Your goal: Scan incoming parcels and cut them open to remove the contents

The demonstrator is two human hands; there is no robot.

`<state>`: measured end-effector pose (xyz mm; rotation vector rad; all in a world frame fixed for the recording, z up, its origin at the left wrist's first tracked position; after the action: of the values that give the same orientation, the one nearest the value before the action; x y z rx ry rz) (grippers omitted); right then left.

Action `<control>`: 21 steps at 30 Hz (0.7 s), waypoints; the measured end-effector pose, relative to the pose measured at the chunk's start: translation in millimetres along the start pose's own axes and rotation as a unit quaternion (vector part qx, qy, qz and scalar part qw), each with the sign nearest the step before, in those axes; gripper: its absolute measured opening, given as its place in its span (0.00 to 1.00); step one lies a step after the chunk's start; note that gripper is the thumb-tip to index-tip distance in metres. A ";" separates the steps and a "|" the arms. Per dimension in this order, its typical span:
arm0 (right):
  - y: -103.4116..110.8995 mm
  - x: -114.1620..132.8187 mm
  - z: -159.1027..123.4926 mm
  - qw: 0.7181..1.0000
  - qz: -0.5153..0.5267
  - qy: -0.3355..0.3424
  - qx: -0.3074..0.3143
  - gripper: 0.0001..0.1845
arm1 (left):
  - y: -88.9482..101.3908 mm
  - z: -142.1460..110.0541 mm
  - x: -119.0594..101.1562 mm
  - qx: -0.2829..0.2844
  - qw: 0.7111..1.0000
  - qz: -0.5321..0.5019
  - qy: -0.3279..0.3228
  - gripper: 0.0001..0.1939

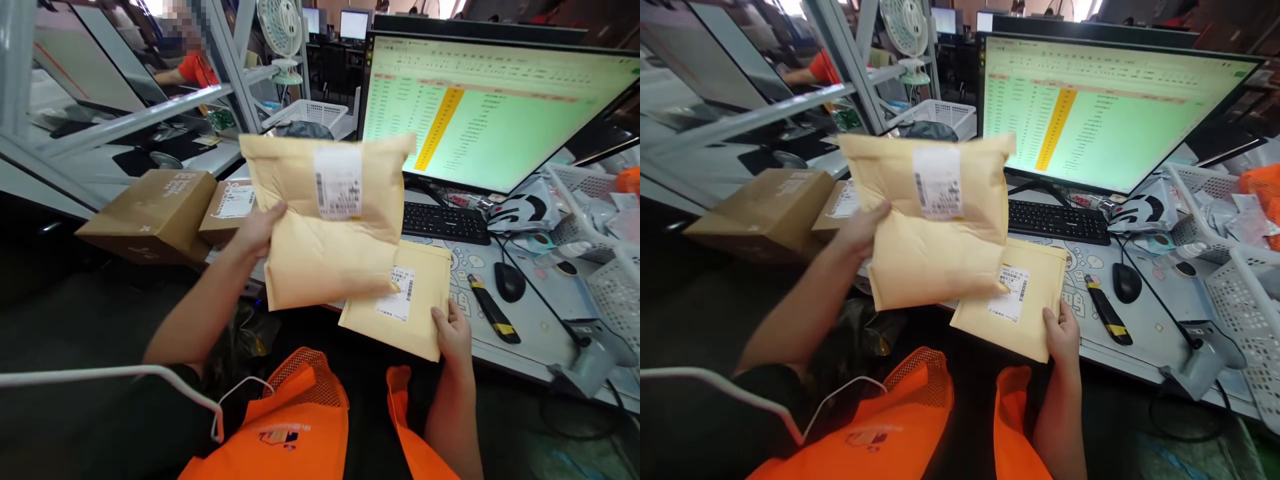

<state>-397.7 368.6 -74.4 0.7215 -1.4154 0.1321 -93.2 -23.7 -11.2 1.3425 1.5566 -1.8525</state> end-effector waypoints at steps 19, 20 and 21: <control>1.1 -4.5 2.7 0.999 0.004 -0.027 -0.021 0.47 | 11.8 1.2 64.8 0.061 0.997 0.014 -0.036 0.43; 0.8 -3.5 2.5 0.999 0.005 -0.026 -0.021 0.46 | 11.4 0.9 63.9 0.066 0.997 0.018 -0.039 0.43; 0.2 -2.2 2.2 1.000 0.007 -0.024 -0.019 0.45 | 11.2 0.7 63.1 0.068 0.997 0.020 -0.041 0.43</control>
<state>-400.1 368.4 -76.4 0.6884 -1.4658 0.0986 -114.9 -10.2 -69.9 1.3269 1.3758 -1.9939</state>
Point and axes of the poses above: each hand's wrist, its own z-axis towards the middle knuckle, its own y-axis out of the back of the hand, x = y × z, the point moved 4 cm from there along z, towards the middle knuckle, and after that the axes turned 3 degrees about -z, right-handed, at the moved point
